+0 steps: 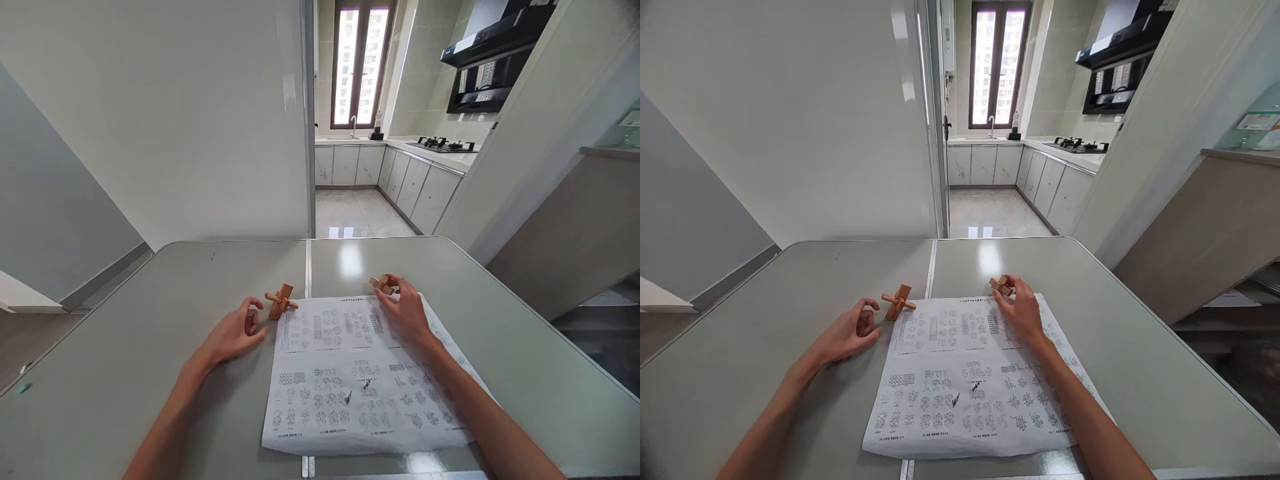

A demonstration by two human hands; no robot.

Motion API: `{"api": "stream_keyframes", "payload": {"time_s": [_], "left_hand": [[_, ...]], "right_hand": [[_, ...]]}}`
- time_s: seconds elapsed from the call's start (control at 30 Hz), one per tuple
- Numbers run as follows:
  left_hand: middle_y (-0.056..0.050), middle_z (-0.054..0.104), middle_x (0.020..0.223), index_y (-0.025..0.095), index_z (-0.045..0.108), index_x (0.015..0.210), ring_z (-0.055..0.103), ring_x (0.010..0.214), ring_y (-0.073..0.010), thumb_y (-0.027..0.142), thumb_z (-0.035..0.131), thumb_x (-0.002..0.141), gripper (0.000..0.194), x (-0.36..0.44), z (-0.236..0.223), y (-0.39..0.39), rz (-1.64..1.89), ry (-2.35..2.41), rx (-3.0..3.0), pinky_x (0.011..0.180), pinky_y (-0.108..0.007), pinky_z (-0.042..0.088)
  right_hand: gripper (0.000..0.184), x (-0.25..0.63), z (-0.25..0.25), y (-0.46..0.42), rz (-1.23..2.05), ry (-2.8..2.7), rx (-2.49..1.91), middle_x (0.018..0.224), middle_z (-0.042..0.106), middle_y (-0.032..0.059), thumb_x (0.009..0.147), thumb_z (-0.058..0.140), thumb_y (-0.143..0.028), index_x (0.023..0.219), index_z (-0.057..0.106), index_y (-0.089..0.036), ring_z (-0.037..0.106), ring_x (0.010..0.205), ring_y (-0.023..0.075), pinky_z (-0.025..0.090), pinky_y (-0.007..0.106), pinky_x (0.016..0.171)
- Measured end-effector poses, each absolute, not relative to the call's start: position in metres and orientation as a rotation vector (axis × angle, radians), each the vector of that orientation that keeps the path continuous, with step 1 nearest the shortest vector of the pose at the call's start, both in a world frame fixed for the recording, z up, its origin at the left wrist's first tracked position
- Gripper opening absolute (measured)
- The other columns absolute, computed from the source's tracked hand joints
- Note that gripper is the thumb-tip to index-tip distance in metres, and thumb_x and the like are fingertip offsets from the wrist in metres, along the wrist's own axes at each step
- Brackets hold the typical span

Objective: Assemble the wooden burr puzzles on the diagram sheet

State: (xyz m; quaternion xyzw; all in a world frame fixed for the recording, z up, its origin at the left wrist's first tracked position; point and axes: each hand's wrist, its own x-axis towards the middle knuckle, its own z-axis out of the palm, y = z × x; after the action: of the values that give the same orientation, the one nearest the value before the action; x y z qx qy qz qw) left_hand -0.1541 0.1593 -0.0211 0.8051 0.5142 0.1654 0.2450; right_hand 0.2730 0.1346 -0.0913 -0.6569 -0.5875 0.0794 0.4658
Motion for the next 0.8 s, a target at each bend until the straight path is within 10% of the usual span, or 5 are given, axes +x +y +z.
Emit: {"api": "stream_keyframes", "payload": {"time_s": [0.27,0.47,0.8], "left_hand": [[0.004,0.054,0.064,0.023,0.057,0.093,0.048,0.054,-0.012,0.044,0.058,0.091,0.022,-0.096,-0.016,0.119,0.809,1.284,2.312,0.059,-0.027,0.041],[-0.017,0.049,0.149,0.03,0.025,0.156,0.069,0.101,-0.0218,0.047,0.064,0.097,0.073,-0.031,-0.03,0.097,0.741,0.953,1.843,0.075,-0.034,0.058],[-0.014,0.065,0.127,0.026,0.042,0.149,0.065,0.113,-0.027,0.047,0.071,0.095,0.065,-0.03,-0.028,0.106,0.69,0.635,1.522,0.101,-0.044,0.052]], "right_hand": [[0.043,0.224,-0.057,0.107,0.167,-1.63,-1.227,0.121,0.07,0.0099,0.093,0.069,-0.04,0.132,0.058,-0.027,0.069,0.1,0.0285,0.058,0.048,0.089],[0.059,0.193,-0.047,0.085,0.176,-1.87,-0.922,0.128,0.069,0.0094,0.091,0.07,-0.021,0.145,0.049,-0.032,0.065,0.119,0.0312,0.058,0.053,0.098],[0.065,0.19,-0.046,0.079,0.314,-1.928,-0.917,0.14,0.06,0.0113,0.092,0.07,-0.026,0.15,0.041,-0.031,0.061,0.125,0.0315,0.057,0.053,0.1]]}}
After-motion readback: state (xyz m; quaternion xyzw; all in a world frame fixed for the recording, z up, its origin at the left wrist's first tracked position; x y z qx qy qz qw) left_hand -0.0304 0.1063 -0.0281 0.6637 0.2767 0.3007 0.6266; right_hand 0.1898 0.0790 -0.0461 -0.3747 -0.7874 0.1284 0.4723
